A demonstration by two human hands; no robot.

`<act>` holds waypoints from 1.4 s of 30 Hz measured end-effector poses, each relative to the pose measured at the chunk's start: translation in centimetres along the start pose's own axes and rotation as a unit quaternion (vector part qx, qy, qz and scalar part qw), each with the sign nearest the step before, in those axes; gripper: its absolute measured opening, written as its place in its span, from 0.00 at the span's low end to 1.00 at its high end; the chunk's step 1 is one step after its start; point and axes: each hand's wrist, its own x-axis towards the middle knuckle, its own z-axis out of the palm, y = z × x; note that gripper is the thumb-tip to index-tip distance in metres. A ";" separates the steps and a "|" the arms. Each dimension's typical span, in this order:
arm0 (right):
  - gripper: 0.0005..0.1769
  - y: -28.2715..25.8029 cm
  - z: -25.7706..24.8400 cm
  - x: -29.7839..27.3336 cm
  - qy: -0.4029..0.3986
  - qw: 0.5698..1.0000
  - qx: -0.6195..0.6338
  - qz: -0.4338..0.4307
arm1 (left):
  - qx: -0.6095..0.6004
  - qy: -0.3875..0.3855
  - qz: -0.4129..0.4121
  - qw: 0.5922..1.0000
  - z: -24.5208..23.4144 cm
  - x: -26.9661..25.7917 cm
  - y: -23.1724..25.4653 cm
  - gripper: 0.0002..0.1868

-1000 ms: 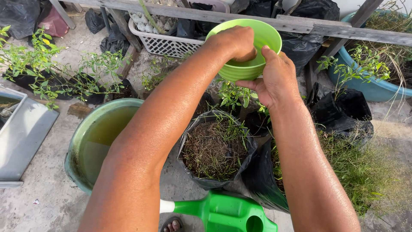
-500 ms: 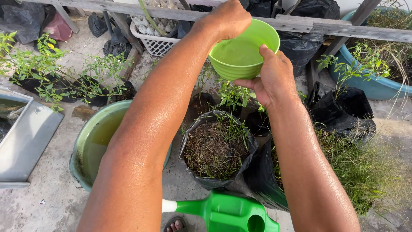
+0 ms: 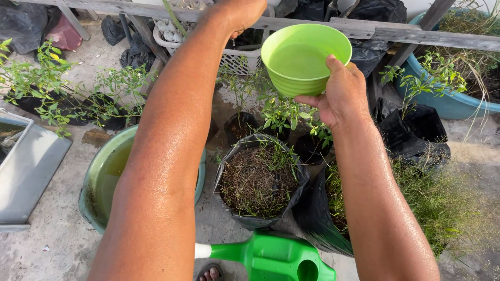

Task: Watering plants in polybags using a bowl to scoop water from a bucket.

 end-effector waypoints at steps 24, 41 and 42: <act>0.22 -0.1 -0.8 0.3 0.001 1.000 0.016 -0.017 | -0.009 0.191 0.124 0.974 8.9 6.2 -7.7 0.12; 0.21 -1.2 -0.3 -2.7 -0.013 1.000 -0.007 -0.020 | -0.080 0.142 -0.001 0.987 5.1 -1.5 -3.0 0.28; 0.21 -1.0 -0.3 -2.8 -0.015 1.000 -0.005 -0.024 | -0.078 0.146 0.001 0.986 4.8 -2.2 -2.4 0.28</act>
